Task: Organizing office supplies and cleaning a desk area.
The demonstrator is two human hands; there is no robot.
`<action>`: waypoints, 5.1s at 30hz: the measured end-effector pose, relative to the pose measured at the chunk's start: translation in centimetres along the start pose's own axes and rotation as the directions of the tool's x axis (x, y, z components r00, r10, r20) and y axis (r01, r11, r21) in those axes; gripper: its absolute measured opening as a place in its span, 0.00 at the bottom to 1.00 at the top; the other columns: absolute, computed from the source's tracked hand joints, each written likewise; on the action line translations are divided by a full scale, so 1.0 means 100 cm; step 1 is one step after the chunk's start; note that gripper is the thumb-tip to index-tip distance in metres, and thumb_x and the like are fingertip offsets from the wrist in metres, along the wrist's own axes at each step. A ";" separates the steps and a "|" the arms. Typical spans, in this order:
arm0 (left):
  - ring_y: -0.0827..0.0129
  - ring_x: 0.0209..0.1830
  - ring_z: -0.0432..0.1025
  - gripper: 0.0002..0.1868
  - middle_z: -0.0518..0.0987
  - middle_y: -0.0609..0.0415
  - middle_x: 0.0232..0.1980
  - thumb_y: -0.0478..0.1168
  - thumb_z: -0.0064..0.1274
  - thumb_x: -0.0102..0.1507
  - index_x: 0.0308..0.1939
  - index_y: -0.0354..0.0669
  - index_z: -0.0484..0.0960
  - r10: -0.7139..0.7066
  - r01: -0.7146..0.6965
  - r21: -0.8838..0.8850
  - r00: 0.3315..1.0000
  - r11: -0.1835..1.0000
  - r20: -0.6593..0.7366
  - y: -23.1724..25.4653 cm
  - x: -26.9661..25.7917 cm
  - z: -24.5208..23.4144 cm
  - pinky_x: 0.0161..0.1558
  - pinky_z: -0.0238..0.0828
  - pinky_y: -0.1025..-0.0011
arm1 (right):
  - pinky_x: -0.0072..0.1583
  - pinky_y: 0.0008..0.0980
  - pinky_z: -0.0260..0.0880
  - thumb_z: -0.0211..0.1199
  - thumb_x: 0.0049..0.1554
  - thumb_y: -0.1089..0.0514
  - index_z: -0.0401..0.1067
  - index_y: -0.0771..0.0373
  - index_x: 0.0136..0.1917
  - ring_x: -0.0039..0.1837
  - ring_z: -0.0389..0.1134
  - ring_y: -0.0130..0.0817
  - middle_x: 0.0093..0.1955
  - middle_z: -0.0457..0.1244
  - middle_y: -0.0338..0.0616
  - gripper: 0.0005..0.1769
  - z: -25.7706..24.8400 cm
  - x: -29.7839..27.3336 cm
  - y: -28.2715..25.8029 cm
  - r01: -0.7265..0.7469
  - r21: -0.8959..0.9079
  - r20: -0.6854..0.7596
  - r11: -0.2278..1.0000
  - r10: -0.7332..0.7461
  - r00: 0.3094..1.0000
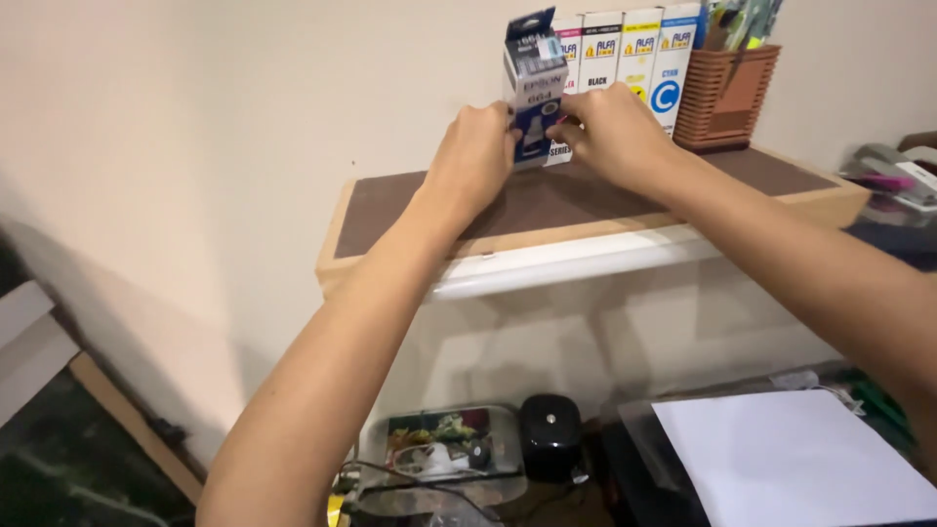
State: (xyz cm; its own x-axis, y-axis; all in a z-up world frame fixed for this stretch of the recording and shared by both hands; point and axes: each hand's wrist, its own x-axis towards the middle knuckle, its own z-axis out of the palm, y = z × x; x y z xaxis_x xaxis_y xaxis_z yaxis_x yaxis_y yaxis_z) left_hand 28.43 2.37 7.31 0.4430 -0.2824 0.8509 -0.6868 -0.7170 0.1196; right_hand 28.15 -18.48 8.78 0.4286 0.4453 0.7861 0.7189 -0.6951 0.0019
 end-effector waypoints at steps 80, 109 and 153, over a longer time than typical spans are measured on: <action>0.47 0.57 0.74 0.20 0.83 0.43 0.54 0.41 0.62 0.62 0.56 0.39 0.83 -0.561 0.615 -0.129 0.772 0.778 0.299 0.343 -0.500 -0.112 0.59 0.68 0.57 | 0.53 0.28 0.75 0.63 0.60 0.60 0.73 0.66 0.63 0.55 0.72 0.29 0.62 0.66 0.42 0.18 -0.054 -0.473 -0.245 -0.542 0.710 0.560 0.449 0.105 0.822; 0.50 0.67 0.72 0.29 0.77 0.40 0.64 0.41 0.64 0.62 0.65 0.36 0.74 -0.703 0.872 -0.237 0.487 0.429 0.518 0.273 -0.709 -0.155 0.65 0.68 0.61 | 0.56 0.34 0.74 0.62 0.53 0.68 0.66 0.61 0.70 0.57 0.71 0.34 0.63 0.67 0.42 0.30 0.082 -0.599 -0.402 -0.823 0.372 0.871 0.429 0.145 0.469; 0.43 0.60 0.76 0.35 0.79 0.36 0.62 0.41 0.67 0.60 0.69 0.38 0.70 -0.374 0.560 -0.424 0.813 0.712 0.445 0.307 -0.589 -0.068 0.57 0.76 0.59 | 0.56 0.32 0.74 0.70 0.56 0.62 0.71 0.67 0.64 0.57 0.71 0.30 0.58 0.68 0.45 0.24 -0.023 -0.567 -0.333 -0.750 0.490 0.650 0.444 0.387 0.654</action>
State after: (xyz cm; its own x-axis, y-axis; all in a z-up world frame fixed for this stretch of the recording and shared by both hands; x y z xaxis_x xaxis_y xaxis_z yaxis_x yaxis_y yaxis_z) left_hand -22.64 1.37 -35.69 0.8741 -0.2451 0.4193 -0.4851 -0.3980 0.7787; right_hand -21.32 -21.91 -34.39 0.9142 0.3893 0.1127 0.2658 -0.3661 -0.8918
